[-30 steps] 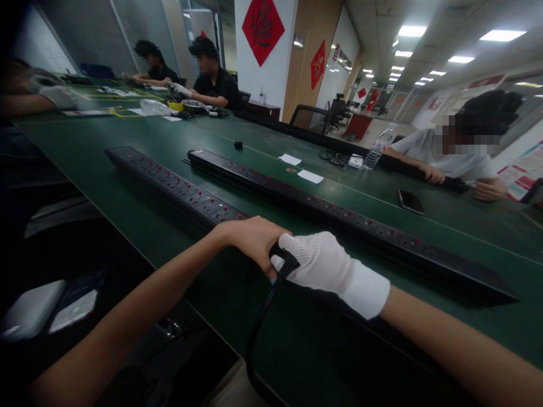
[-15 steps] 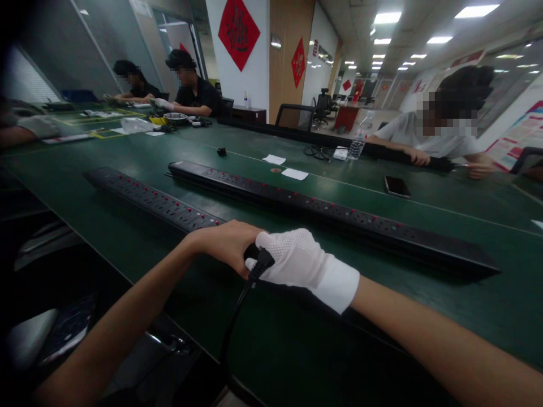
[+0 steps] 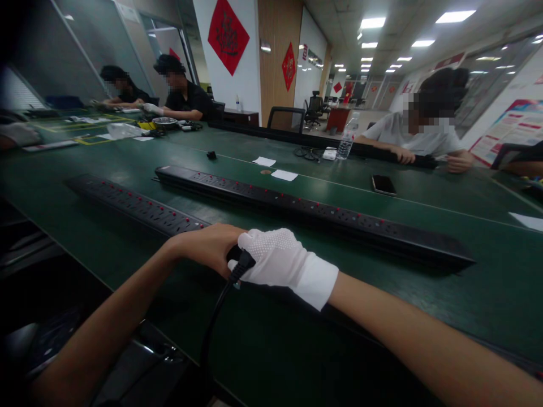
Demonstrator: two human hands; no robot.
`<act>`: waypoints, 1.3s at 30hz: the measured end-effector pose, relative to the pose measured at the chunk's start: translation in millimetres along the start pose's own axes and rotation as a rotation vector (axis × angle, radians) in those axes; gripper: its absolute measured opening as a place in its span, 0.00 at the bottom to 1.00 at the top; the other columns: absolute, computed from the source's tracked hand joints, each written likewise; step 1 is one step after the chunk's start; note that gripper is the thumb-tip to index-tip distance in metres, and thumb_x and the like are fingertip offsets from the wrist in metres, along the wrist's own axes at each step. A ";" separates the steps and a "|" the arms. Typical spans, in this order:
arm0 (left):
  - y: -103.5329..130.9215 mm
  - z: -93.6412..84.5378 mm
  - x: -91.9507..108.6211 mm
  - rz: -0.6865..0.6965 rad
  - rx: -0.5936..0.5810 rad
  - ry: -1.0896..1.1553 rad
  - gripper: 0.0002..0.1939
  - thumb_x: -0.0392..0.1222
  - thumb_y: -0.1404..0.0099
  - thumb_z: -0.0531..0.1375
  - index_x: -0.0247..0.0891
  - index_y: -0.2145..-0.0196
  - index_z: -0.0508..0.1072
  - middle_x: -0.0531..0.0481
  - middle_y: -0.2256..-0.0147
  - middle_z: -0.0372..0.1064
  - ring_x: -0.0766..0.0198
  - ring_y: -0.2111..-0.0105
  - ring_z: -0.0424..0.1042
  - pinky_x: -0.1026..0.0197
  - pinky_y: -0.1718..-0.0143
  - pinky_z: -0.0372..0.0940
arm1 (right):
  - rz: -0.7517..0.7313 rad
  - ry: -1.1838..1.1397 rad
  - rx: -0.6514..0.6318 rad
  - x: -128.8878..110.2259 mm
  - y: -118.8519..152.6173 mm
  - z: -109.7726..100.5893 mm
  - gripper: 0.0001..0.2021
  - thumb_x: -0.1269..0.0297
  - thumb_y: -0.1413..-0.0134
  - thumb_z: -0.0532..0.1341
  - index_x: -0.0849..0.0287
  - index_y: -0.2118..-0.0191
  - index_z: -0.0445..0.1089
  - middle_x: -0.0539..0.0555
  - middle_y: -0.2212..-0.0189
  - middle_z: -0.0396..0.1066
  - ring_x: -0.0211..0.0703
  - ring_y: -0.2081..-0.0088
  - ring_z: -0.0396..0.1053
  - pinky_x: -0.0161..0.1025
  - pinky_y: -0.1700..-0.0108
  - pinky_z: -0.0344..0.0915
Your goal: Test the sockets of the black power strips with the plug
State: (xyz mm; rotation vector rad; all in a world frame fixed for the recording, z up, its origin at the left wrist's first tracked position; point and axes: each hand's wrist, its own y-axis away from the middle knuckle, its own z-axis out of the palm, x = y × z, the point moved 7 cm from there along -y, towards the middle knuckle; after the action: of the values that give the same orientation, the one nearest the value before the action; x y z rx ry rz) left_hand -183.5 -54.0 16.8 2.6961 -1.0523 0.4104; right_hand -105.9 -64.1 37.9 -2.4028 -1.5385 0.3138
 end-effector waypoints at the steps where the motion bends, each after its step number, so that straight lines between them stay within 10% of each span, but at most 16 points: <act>1: 0.0 0.1 0.5 -0.001 -0.001 0.003 0.27 0.55 0.53 0.64 0.44 0.57 0.66 0.54 0.58 0.69 0.60 0.59 0.68 0.64 0.60 0.58 | 0.002 0.002 -0.005 -0.2 0.3 -0.2 0.17 0.50 0.48 0.51 0.58 0.65 0.67 0.52 0.70 0.70 0.39 0.72 0.65 0.35 0.73 0.54; 39: 1.9 -3.1 1.1 -0.039 -0.023 0.055 0.29 0.55 0.52 0.63 0.44 0.54 0.66 0.53 0.55 0.69 0.59 0.56 0.68 0.63 0.58 0.59 | -0.010 0.009 0.024 2.6 1.3 4.3 0.17 0.49 0.51 0.54 0.57 0.65 0.67 0.52 0.71 0.69 0.38 0.72 0.65 0.35 0.73 0.53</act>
State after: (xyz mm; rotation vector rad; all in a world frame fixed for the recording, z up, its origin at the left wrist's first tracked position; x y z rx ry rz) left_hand -184.6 -55.1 20.3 2.6645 -0.9816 0.4591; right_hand -105.2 -61.7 33.3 -2.3751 -1.5335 0.3175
